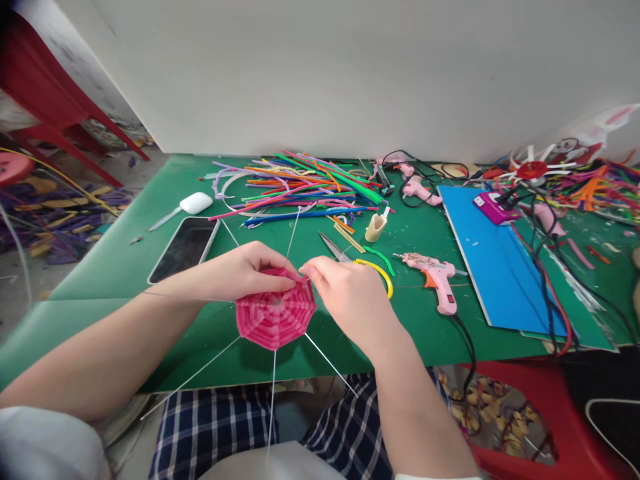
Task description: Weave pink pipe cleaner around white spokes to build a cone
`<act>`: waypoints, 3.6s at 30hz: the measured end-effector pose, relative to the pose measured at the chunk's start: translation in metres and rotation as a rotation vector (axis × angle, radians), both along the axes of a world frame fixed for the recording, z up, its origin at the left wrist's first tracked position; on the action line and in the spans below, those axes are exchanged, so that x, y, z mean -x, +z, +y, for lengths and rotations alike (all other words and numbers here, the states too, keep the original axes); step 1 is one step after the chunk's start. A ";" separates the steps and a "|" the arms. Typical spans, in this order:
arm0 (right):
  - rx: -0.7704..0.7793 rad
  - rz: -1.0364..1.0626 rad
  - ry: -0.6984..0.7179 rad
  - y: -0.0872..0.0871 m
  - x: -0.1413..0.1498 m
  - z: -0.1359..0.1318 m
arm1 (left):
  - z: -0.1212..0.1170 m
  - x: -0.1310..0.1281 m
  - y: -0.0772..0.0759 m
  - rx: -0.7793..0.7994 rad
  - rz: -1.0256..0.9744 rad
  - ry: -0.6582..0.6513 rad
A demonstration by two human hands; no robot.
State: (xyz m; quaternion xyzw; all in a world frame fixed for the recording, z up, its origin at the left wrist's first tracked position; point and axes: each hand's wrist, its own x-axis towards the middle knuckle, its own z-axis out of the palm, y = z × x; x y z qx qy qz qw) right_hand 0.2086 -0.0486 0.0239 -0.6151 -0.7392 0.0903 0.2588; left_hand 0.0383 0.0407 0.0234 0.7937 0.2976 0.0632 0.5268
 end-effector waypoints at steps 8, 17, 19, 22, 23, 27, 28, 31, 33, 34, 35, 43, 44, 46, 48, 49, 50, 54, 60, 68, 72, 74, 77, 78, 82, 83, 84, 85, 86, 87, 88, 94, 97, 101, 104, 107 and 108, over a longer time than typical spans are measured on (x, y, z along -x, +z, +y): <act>-0.089 0.660 -0.153 0.018 -0.037 -0.016 | 0.003 0.013 0.012 0.053 -0.085 -0.136; 0.502 0.807 0.213 -0.001 -0.030 0.001 | 0.000 0.009 0.017 0.087 -0.157 -0.199; 0.535 0.829 0.234 -0.001 -0.021 0.002 | 0.000 0.008 0.017 0.077 -0.144 -0.197; 0.539 0.876 0.214 -0.002 -0.017 0.002 | 0.000 0.009 0.017 0.054 -0.130 -0.206; 0.543 0.894 0.210 -0.003 -0.017 0.002 | 0.000 0.009 0.017 0.047 -0.127 -0.208; 0.562 0.984 0.220 -0.011 -0.016 0.004 | -0.002 0.008 0.016 0.042 -0.118 -0.217; 0.567 1.007 0.227 -0.013 -0.016 0.005 | -0.002 0.008 0.015 0.044 -0.119 -0.222; 0.580 1.080 0.256 -0.020 -0.014 0.007 | -0.002 0.008 0.015 0.058 -0.126 -0.228; 0.587 1.116 0.274 -0.022 -0.013 0.008 | -0.002 0.008 0.015 0.074 -0.123 -0.222; 0.589 1.129 0.282 -0.023 -0.012 0.008 | -0.002 0.008 0.015 0.083 -0.121 -0.219; 0.589 1.139 0.287 -0.023 -0.013 0.009 | -0.001 0.008 0.015 0.092 -0.119 -0.216; 0.521 1.060 0.222 -0.015 -0.021 0.009 | -0.002 0.007 0.015 0.007 -0.113 -0.102; 0.511 1.051 0.197 -0.015 -0.022 0.009 | -0.002 0.006 0.015 -0.002 -0.115 -0.084; 0.490 1.051 0.151 -0.016 -0.021 0.009 | -0.002 0.005 0.015 0.002 -0.111 -0.063; 0.470 1.059 0.118 -0.018 -0.020 0.009 | -0.002 0.005 0.015 0.014 -0.109 -0.055; 0.460 1.062 0.106 -0.018 -0.018 0.009 | -0.002 0.004 0.014 0.021 -0.110 -0.053; 0.448 1.065 0.098 -0.019 -0.017 0.010 | -0.002 0.004 0.014 0.028 -0.112 -0.048; 0.394 1.076 0.083 -0.019 -0.013 0.010 | -0.001 0.005 0.011 0.066 -0.121 -0.018; 0.354 1.054 0.103 -0.019 -0.010 0.010 | 0.000 0.004 0.009 0.132 -0.127 -0.006; 0.386 1.056 0.174 -0.018 -0.010 0.010 | 0.002 0.004 0.008 0.175 -0.095 -0.035; 0.374 1.029 0.191 -0.016 -0.010 0.009 | 0.001 0.004 0.008 0.184 -0.093 -0.052; 0.361 1.002 0.194 -0.015 -0.010 0.008 | 0.001 0.003 0.009 0.180 -0.092 -0.055; 0.365 0.995 0.201 -0.015 -0.011 0.008 | -0.001 0.003 0.012 0.137 -0.083 -0.057; 0.372 1.007 0.207 -0.016 -0.011 0.009 | -0.002 0.004 0.013 0.113 -0.079 -0.059; 0.401 1.080 0.215 -0.019 -0.010 0.011 | -0.006 0.006 0.017 -0.013 -0.074 -0.070; 0.407 1.098 0.210 -0.020 -0.010 0.012 | -0.008 0.006 0.018 -0.048 -0.075 -0.072; 0.412 1.115 0.205 -0.022 -0.009 0.013 | -0.009 0.007 0.019 -0.085 -0.075 -0.072; 0.417 1.128 0.201 -0.023 -0.008 0.013 | -0.010 0.007 0.020 -0.120 -0.074 -0.072; 0.421 1.138 0.197 -0.024 -0.007 0.013 | -0.012 0.008 0.020 -0.151 -0.073 -0.074; 0.424 1.144 0.192 -0.025 -0.007 0.014 | -0.013 0.008 0.021 -0.178 -0.072 -0.077; 0.425 1.149 0.189 -0.025 -0.006 0.014 | -0.014 0.008 0.022 -0.197 -0.071 -0.079; 0.393 1.129 0.222 -0.025 -0.005 0.013 | -0.013 0.008 0.023 -0.135 -0.075 -0.068; 0.398 1.114 0.218 -0.023 -0.005 0.012 | -0.009 0.008 0.022 -0.052 -0.069 -0.065; 0.401 1.140 0.193 -0.022 -0.004 0.012 | -0.006 0.008 0.022 0.033 -0.057 -0.051; 0.401 1.145 0.206 -0.022 -0.005 0.012 | -0.005 0.008 0.021 0.079 -0.055 -0.047; 0.425 1.126 0.209 -0.021 -0.006 0.011 | -0.005 0.009 0.020 0.099 -0.061 -0.046; 0.432 1.120 0.208 -0.020 -0.006 0.011 | -0.005 0.009 0.019 0.106 -0.061 -0.047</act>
